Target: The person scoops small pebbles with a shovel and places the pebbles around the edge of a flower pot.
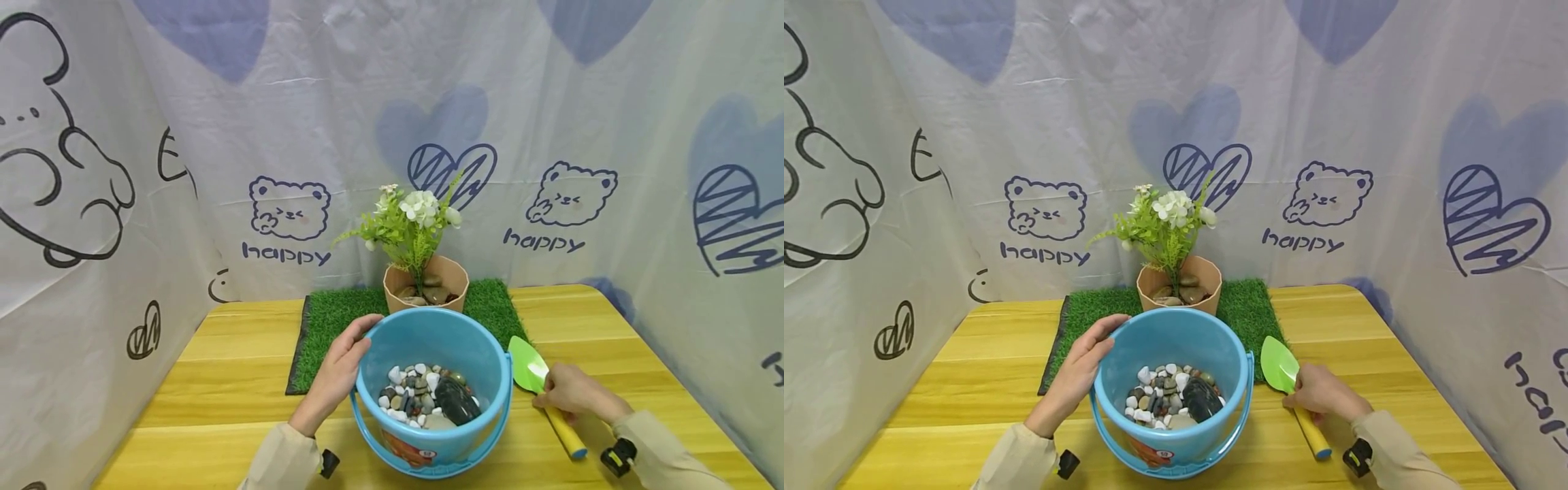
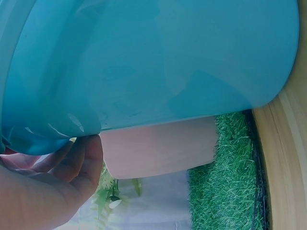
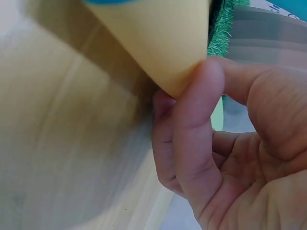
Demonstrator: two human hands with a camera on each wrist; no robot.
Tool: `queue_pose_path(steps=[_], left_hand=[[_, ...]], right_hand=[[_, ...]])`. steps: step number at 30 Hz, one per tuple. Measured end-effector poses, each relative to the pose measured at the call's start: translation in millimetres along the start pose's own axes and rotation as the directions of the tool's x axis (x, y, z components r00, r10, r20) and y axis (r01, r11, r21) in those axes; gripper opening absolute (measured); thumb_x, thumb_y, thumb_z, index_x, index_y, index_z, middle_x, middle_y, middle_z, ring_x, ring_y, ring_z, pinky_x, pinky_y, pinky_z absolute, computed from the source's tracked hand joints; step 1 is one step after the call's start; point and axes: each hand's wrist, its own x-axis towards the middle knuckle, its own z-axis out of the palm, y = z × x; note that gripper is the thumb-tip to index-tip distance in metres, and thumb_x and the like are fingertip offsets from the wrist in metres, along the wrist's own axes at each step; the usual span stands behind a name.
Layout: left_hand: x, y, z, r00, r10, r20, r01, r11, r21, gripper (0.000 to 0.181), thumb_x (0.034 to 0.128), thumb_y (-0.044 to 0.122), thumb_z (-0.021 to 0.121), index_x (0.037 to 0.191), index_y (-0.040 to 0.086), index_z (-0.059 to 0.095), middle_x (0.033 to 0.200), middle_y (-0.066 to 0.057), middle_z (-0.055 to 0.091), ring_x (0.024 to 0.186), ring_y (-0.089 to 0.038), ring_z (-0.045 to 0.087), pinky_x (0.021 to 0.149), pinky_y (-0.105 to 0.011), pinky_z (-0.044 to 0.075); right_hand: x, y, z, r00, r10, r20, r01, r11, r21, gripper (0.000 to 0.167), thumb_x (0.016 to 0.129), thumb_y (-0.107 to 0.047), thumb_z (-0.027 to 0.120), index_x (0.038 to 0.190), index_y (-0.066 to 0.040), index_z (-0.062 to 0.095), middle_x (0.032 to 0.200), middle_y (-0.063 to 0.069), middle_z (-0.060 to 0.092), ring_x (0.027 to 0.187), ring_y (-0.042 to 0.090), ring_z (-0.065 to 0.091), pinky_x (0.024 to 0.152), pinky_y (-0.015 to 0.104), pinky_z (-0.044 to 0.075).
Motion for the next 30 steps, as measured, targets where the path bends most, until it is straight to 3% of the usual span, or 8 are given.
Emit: queue_pose_path(steps=[20,27,30], left_hand=[[3.1,0.9,1.3,0.999,0.016,0.045,-0.014,0.999,-0.031,0.041,0.1053,0.011,0.032,0.143,0.014,0.046,0.143,-0.011,0.049,0.128,-0.032,0.052,0.101,-0.050,0.047],[2.4,5.7,1.1,0.997,-0.009,0.074,0.005,0.999,0.047,0.043,0.1048,0.010,0.033,0.147,0.018,0.041,0.149,-0.008,0.045,0.131,-0.030,0.051,0.100,-0.047,0.049],[-0.9,7.3,-3.0,0.995,-0.024,0.100,0.016,0.997,0.080,0.046,0.1044,0.010,0.033,0.148,0.021,0.038,0.152,-0.005,0.042,0.131,-0.029,0.050,0.098,-0.044,0.051]], right_hand=[[-5.9,9,1,0.999,0.046,0.009,-0.046,0.998,0.053,0.033,0.085,-0.031,0.072,0.069,-0.007,0.058,0.049,0.006,0.057,0.036,0.013,0.054,0.041,0.030,0.051],[-7.5,13,-13,0.999,0.030,-0.029,-0.029,0.999,0.015,0.039,0.093,-0.041,0.061,0.074,-0.008,0.060,0.052,0.002,0.052,0.040,0.011,0.046,0.042,0.029,0.046],[-3.6,13,-19,0.995,-0.032,-0.093,0.028,0.999,-0.046,0.037,0.095,-0.042,0.059,0.081,-0.009,0.065,0.060,0.000,0.056,0.050,0.012,0.047,0.049,0.029,0.043]])
